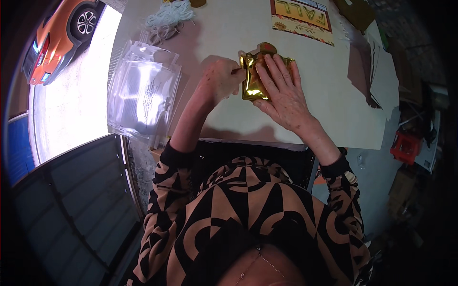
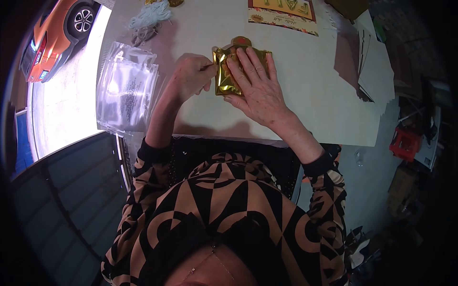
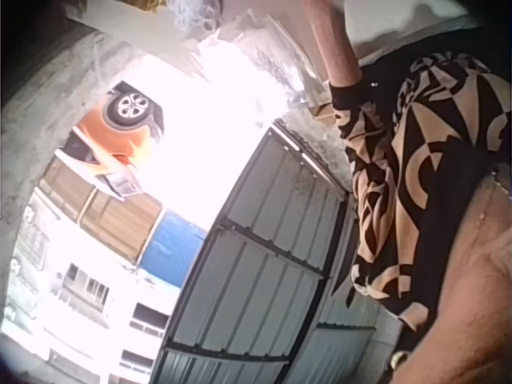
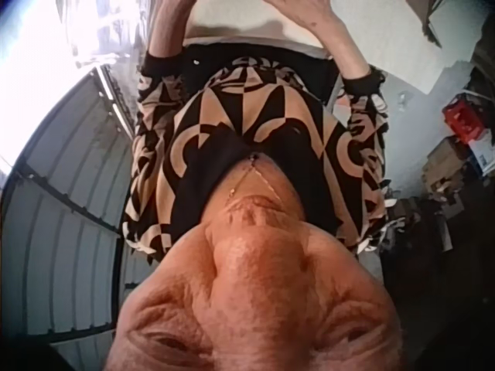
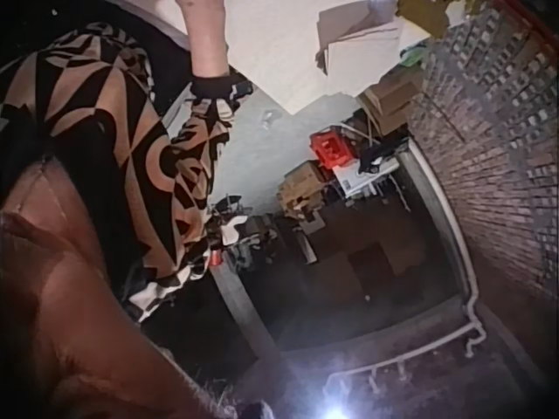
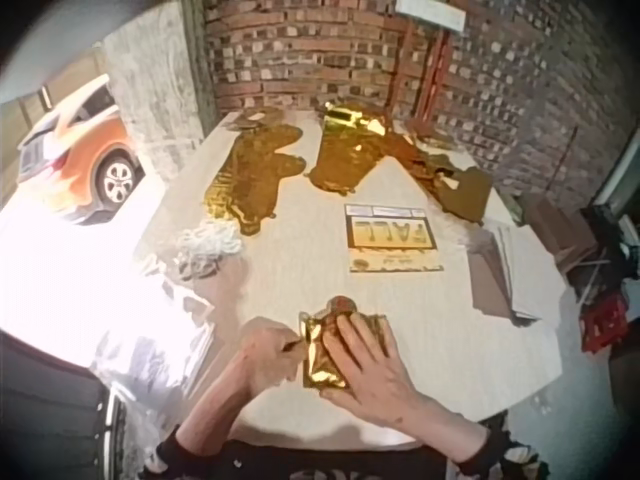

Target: Folding and packaging gold foil balloons into plastic sleeves with cardboard inserts.

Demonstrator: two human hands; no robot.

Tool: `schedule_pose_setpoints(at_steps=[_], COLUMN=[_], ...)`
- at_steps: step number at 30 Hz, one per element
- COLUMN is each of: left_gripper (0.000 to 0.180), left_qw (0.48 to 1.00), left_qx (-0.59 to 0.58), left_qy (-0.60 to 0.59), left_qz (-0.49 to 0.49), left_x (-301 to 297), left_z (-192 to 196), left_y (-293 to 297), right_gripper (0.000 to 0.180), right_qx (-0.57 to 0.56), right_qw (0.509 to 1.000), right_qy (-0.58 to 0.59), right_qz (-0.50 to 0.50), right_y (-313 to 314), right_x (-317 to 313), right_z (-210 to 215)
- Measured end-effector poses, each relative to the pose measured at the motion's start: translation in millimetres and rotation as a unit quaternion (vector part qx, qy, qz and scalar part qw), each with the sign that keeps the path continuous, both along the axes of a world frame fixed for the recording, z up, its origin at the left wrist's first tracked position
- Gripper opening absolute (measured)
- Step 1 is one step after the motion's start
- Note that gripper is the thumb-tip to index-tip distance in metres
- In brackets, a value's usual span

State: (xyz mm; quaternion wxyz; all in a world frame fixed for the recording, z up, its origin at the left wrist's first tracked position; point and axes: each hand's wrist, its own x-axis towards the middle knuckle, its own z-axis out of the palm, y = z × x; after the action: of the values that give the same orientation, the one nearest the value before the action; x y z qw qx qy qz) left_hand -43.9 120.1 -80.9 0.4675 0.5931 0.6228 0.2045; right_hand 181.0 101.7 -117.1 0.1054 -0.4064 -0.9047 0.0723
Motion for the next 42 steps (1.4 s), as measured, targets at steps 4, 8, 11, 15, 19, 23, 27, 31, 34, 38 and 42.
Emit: schedule_pose_setpoints(at_steps=[4,8,11,15,19,23,27,31,34,38,42], left_gripper=[0.03,0.026,0.026,0.025,0.021,0.021,0.022,0.024,0.021,0.023,0.022], left_qw=[0.999,1.0,1.0,1.0,0.999,0.998,0.999,1.0,0.999,0.999,0.999], left_qx=[0.04,0.018,-0.003,0.008,0.018,0.026,-0.009,-0.007,-0.036,-0.05,-0.048], left_qy=[-0.003,-0.008,-0.008,-0.026,-0.041,-0.056,-0.043,-0.028,-0.014,-0.007,-0.011], left_qz=[0.003,0.015,0.011,-0.005,-0.004,-0.003,0.0,0.002,0.013,0.017,0.02], left_x=[2,12,19,29,40,53,61,70,75,79,78], left_z=[-9,-10,-4,-7,-15,-19,-14,-12,-12,-13,-15], left_y=[0,5,9,14,19,25,30,32,33,33,31], right_gripper=[0.084,0.075,0.077,0.085,0.078,0.051,0.046,0.046,0.041,0.029,0.026], right_qx=[0.017,0.054,0.022,-0.048,-0.07,-0.003,-0.036,-0.046,-0.042,0.003,-0.015], right_qw=[0.997,0.98,0.974,0.949,0.939,0.965,0.955,0.951,0.945,0.953,0.947], right_qy=[0.066,0.14,0.141,0.248,0.292,0.256,0.289,0.304,0.322,0.304,0.32], right_qz=[-0.038,-0.131,-0.178,-0.187,-0.17,-0.059,-0.052,-0.046,-0.043,0.009,-0.013], right_y=[3,2,-7,-23,-33,-30,-32,-31,-36,-46,-48], right_x=[18,44,57,72,89,116,125,135,136,142,152], right_z=[9,6,10,9,16,14,20,13,9,8,16])
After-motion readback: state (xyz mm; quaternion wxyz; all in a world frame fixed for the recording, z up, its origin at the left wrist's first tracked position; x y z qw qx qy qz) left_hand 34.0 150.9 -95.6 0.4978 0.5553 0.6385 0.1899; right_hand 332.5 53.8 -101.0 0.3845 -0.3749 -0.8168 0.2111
